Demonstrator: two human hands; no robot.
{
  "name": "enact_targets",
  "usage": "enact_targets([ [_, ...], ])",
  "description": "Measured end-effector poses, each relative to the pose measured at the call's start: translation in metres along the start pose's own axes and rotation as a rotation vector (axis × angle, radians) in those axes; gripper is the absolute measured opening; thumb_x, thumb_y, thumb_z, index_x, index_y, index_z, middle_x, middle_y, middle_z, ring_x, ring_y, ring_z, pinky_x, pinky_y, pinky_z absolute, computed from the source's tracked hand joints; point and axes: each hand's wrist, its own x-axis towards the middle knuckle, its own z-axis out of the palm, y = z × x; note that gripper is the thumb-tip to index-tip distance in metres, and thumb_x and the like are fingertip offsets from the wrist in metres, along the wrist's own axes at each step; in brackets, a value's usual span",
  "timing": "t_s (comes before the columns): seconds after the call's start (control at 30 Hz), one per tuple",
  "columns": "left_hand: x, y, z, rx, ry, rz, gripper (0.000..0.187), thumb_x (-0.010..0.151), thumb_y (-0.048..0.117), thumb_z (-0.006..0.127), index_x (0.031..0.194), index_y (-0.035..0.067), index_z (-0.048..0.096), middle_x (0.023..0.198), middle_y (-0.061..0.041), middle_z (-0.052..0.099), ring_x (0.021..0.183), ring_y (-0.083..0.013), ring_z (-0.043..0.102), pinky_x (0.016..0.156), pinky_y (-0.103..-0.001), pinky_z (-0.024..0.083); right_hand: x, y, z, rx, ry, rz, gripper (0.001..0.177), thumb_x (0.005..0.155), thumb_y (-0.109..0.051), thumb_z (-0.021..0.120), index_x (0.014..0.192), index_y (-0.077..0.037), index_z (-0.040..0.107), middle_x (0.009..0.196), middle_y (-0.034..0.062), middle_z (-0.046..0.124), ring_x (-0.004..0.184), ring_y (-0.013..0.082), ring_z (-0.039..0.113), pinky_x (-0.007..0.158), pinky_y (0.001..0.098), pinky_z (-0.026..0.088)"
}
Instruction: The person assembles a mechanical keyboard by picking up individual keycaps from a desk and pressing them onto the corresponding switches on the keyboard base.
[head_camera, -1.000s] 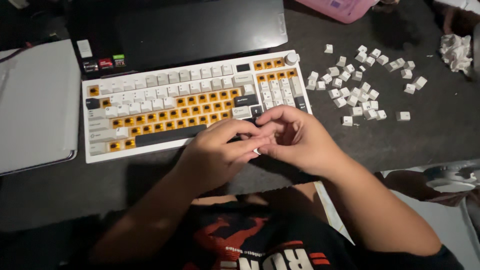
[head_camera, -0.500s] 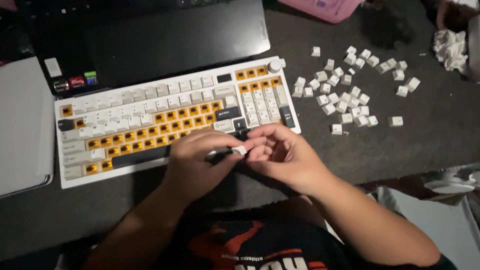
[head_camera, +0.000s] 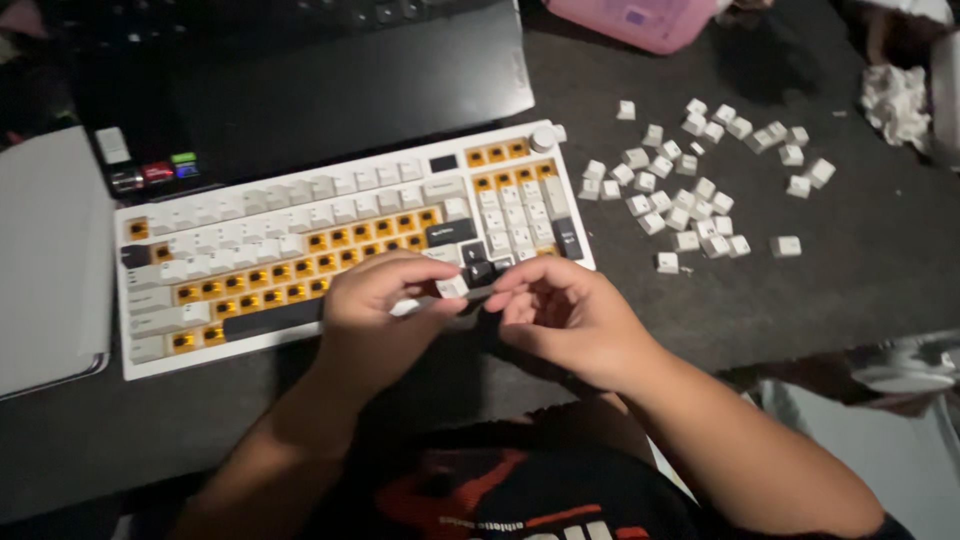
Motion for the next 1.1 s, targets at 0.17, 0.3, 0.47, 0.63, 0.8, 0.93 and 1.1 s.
enact_targets([
  [0.17, -0.005, -0.007, 0.001, -0.079, -0.009, -0.042, 0.026, 0.082, 0.005, 0.086, 0.106, 0.0, 0.074, 0.096, -0.009, 0.074, 0.085, -0.0131, 0.071, 0.077, -0.025, 0.059, -0.001, -0.037, -0.022, -0.795, -0.051, -0.293, 0.023, 0.083, -0.002, 0.08, 0.104, -0.006, 0.072, 0.099, 0.0048, 0.077, 0.086, 0.0104, 0.072, 0.078, 0.0264, 0.059],
  [0.3, -0.005, -0.01, 0.002, -0.164, -0.018, -0.005, 0.024, 0.088, 0.006, 0.083, 0.108, -0.002, 0.073, 0.104, -0.011, 0.075, 0.094, -0.0141, 0.074, 0.084, -0.026, 0.064, -0.005, -0.069, -0.083, -1.399, 0.434, -0.219, 0.024, 0.085, -0.008, 0.079, 0.109, -0.007, 0.076, 0.1, 0.0117, 0.075, 0.085, 0.0229, 0.073, 0.074, 0.0349, 0.059],
  [0.47, 0.0, -0.004, 0.001, -0.022, -0.031, 0.097, 0.024, 0.085, 0.009, 0.085, 0.103, -0.001, 0.074, 0.097, -0.01, 0.076, 0.084, -0.0138, 0.074, 0.073, -0.025, 0.061, 0.0, -0.061, -0.126, -1.364, 0.544, -0.225, 0.026, 0.083, -0.004, 0.078, 0.109, -0.007, 0.078, 0.101, 0.012, 0.075, 0.085, 0.0245, 0.072, 0.074, 0.0359, 0.058],
  [0.63, 0.002, 0.003, 0.001, 0.021, -0.012, 0.067, 0.026, 0.08, 0.009, 0.087, 0.102, 0.001, 0.075, 0.094, -0.01, 0.077, 0.079, -0.0153, 0.073, 0.07, -0.026, 0.058, 0.018, -0.042, -0.124, -1.487, 0.534, -0.338, 0.02, 0.082, -0.007, 0.082, 0.102, -0.006, 0.079, 0.095, 0.0129, 0.075, 0.087, 0.0321, 0.07, 0.078, 0.0404, 0.056],
  [0.8, 0.001, 0.006, 0.002, 0.017, -0.021, 0.115, 0.021, 0.083, 0.009, 0.085, 0.1, 0.003, 0.075, 0.094, -0.009, 0.077, 0.083, -0.0158, 0.075, 0.072, -0.026, 0.06, 0.036, -0.048, -0.124, -1.538, 0.517, -0.162, 0.022, 0.084, -0.012, 0.078, 0.105, -0.008, 0.08, 0.089, 0.0162, 0.074, 0.081, 0.0335, 0.072, 0.075, 0.042, 0.056],
  [0.93, 0.0, 0.006, 0.001, 0.005, -0.032, 0.149, 0.021, 0.083, 0.008, 0.084, 0.101, 0.002, 0.074, 0.094, -0.009, 0.077, 0.084, -0.0168, 0.075, 0.073, -0.027, 0.059, 0.049, -0.051, -0.126, -1.555, 0.474, -0.089, 0.019, 0.083, -0.012, 0.077, 0.101, -0.007, 0.079, 0.087, 0.0144, 0.075, 0.079, 0.0331, 0.072, 0.076, 0.0421, 0.057],
  [1.1, -0.001, 0.004, -0.002, -0.02, -0.029, 0.133, 0.022, 0.083, 0.007, 0.085, 0.102, 0.001, 0.074, 0.092, -0.009, 0.076, 0.08, -0.0155, 0.075, 0.069, -0.025, 0.059, 0.047, -0.056, -0.117, -1.436, 0.541, -0.071, 0.027, 0.071, -0.002, 0.076, 0.098, -0.003, 0.071, 0.084, 0.0116, 0.074, 0.077, 0.0294, 0.072, 0.072, 0.0381, 0.056],
])
